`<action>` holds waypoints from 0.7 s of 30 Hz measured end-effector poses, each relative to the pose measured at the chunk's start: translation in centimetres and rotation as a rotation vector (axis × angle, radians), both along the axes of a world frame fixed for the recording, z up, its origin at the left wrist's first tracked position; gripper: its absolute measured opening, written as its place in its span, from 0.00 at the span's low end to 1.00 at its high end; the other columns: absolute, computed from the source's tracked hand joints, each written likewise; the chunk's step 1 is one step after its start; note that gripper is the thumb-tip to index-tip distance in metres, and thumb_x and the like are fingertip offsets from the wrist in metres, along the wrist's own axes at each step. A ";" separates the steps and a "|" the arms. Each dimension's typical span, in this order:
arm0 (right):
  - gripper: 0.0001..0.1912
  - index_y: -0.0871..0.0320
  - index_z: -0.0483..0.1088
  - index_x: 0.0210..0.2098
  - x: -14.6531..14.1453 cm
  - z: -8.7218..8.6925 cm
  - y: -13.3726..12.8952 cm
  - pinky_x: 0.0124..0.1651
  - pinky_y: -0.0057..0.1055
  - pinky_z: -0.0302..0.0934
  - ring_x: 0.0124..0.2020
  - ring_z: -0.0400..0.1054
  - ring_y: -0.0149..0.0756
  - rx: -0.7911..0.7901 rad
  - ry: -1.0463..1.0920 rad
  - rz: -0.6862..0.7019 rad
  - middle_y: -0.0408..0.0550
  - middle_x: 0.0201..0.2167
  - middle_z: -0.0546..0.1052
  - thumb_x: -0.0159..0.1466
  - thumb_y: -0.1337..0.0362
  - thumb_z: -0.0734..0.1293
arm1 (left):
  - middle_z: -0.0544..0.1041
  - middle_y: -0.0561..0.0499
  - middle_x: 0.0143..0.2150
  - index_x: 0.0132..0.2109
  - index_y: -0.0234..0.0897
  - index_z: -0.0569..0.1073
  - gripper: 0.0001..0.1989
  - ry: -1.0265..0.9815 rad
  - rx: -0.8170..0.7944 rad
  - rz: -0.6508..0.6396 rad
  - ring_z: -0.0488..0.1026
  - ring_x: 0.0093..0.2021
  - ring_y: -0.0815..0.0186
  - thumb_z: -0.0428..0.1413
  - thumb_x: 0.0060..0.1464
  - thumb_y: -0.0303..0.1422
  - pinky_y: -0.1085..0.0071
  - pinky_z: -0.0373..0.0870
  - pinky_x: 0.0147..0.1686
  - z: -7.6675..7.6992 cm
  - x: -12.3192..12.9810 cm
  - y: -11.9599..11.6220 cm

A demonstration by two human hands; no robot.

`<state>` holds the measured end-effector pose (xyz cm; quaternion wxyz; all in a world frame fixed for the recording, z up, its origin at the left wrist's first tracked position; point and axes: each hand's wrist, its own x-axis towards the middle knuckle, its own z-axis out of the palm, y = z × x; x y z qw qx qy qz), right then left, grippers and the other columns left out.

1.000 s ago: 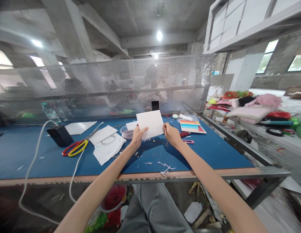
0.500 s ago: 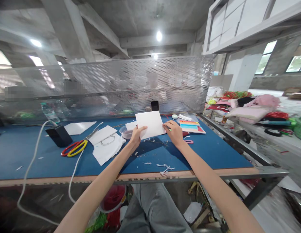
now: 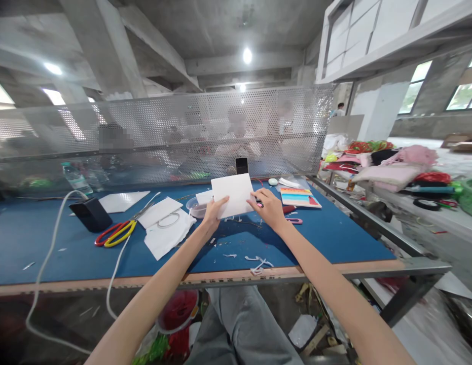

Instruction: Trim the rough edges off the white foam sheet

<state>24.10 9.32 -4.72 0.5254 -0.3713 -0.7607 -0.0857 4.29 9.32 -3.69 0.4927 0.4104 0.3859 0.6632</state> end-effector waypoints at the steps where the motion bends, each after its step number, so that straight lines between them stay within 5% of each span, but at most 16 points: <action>1: 0.16 0.57 0.73 0.43 0.1 0.0 0.0 0.49 0.35 0.62 0.45 0.69 0.41 -0.002 -0.002 0.009 0.51 0.40 0.76 0.68 0.54 0.60 | 0.81 0.43 0.40 0.40 0.30 0.77 0.23 -0.006 -0.007 0.002 0.77 0.35 0.59 0.68 0.33 0.35 0.68 0.73 0.34 0.0 0.0 0.0; 12: 0.18 0.58 0.72 0.39 0.2 0.2 0.0 0.43 0.35 0.59 0.40 0.65 0.41 0.105 -0.217 -0.149 0.52 0.36 0.74 0.73 0.61 0.52 | 0.80 0.40 0.43 0.42 0.30 0.76 0.23 0.004 -0.007 -0.077 0.78 0.38 0.56 0.68 0.34 0.32 0.66 0.75 0.36 0.6 0.5 -1.0; 21: 0.18 0.58 0.71 0.37 -1.5 0.0 -0.9 0.44 0.36 0.58 0.40 0.63 0.43 0.084 -0.271 -0.112 0.54 0.35 0.73 0.73 0.62 0.52 | 0.79 0.40 0.45 0.41 0.30 0.77 0.19 -0.017 -0.063 0.178 0.77 0.44 0.53 0.67 0.38 0.28 0.63 0.76 0.41 0.6 0.9 -1.0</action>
